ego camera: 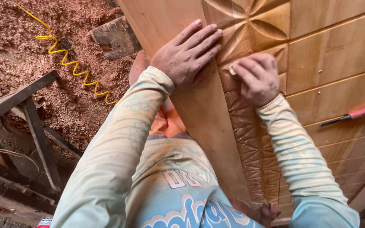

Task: The person carves a geometric star pattern into a wooden door panel using a chisel and a sanding block. They alternate between chiseling the wood to define the shapes and sanding the surface to smooth the edges.

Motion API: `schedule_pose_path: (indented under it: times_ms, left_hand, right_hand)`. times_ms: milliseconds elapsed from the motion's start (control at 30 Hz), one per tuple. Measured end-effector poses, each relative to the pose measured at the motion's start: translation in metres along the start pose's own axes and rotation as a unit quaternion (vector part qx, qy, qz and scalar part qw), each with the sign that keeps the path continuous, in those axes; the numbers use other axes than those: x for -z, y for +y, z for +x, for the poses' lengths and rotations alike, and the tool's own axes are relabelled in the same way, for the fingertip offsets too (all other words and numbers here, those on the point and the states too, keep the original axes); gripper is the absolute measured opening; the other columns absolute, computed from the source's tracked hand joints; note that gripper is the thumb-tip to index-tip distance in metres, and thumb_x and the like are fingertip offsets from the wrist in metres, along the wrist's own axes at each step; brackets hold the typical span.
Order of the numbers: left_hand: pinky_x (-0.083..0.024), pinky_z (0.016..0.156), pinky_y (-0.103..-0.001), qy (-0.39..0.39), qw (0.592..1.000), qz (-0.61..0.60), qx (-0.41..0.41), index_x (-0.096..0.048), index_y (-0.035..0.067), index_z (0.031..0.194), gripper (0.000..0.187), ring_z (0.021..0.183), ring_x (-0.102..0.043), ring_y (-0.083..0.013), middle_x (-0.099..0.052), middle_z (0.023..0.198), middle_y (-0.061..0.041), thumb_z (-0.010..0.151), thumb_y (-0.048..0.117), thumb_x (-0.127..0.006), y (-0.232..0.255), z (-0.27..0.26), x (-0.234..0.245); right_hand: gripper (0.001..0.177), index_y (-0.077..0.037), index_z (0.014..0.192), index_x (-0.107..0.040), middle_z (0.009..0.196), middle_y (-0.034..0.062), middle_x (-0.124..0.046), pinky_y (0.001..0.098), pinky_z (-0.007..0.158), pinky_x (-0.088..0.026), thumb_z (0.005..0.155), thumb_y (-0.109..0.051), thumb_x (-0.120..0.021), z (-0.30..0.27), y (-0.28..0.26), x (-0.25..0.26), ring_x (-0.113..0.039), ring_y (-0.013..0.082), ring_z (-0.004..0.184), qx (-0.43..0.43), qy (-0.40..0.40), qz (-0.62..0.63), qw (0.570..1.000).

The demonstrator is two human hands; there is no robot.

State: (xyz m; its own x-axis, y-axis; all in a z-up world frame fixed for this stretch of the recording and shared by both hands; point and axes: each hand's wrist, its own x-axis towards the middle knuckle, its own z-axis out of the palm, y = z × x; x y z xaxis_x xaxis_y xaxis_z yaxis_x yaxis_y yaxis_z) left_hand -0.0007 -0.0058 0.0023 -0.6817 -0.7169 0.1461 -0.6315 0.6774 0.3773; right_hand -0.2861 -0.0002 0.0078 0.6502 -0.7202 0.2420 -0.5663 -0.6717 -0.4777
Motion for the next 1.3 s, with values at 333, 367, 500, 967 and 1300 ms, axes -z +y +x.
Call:
schedule_pose_path:
  times_ms: [333, 367, 500, 967, 1300]
  left_hand:
    - [-0.023, 0.130, -0.048, -0.008, 1.000, 0.000, 0.005, -0.062, 0.001, 0.146, 0.053, 0.154, -0.038, -0.0288, -0.049, 0.161, -0.015, 0.100, 0.027, -0.063, 0.002, 0.001, 0.000]
    - [-0.023, 0.130, -0.049, -0.008, 1.000, -0.005, 0.009, -0.062, 0.001, 0.146, 0.053, 0.154, -0.038, -0.0292, -0.049, 0.161, -0.015, 0.100, 0.027, -0.063, 0.002, 0.001, 0.000]
    - [-0.023, 0.130, -0.050, -0.013, 0.999, -0.030, 0.014, -0.061, -0.001, 0.143, 0.051, 0.153, -0.039, -0.0310, -0.049, 0.160, -0.017, 0.102, 0.028, -0.062, 0.003, 0.003, 0.005]
    - [-0.023, 0.130, -0.050, -0.023, 1.000, -0.011, 0.013, -0.060, 0.001, 0.148, 0.055, 0.154, -0.037, -0.0300, -0.047, 0.163, -0.015, 0.099, 0.026, -0.062, 0.003, -0.001, 0.000]
    - [-0.023, 0.131, -0.049, -0.014, 1.000, 0.002, 0.010, -0.060, 0.001, 0.148, 0.055, 0.155, -0.037, -0.0294, -0.048, 0.163, -0.014, 0.099, 0.026, -0.064, 0.002, 0.002, 0.004]
  right_hand:
    - [0.016, 0.000, 0.109, -0.076, 0.115, 0.0099, -0.070, 0.0454, 0.101, -0.049, 0.093, 0.001, -0.073, -0.010, 0.007, 0.005, -0.061, 0.0312, 0.112, -0.045, 0.001, -0.032, 0.998]
    - [0.014, 0.000, 0.109, -0.076, 0.115, 0.0097, -0.070, 0.0455, 0.102, -0.049, 0.096, 0.001, -0.075, -0.011, 0.008, 0.005, -0.061, 0.0312, 0.114, -0.066, 0.012, -0.024, 0.997]
    - [0.027, 0.002, 0.108, -0.076, 0.113, 0.0118, -0.069, 0.0455, 0.101, -0.050, 0.082, 0.004, -0.067, -0.005, -0.005, -0.014, -0.062, 0.0313, 0.111, 0.002, 0.012, -0.021, 1.000]
    - [0.021, 0.002, 0.106, -0.075, 0.110, 0.0116, -0.069, 0.0443, 0.100, -0.049, 0.087, 0.008, -0.069, -0.017, 0.005, -0.013, -0.062, 0.0319, 0.110, -0.083, 0.055, -0.035, 0.994]
    - [0.022, 0.002, 0.106, -0.076, 0.111, 0.0116, -0.070, 0.0441, 0.096, -0.050, 0.085, 0.005, -0.069, -0.009, -0.007, -0.016, -0.062, 0.0317, 0.107, -0.035, 0.048, -0.005, 0.998]
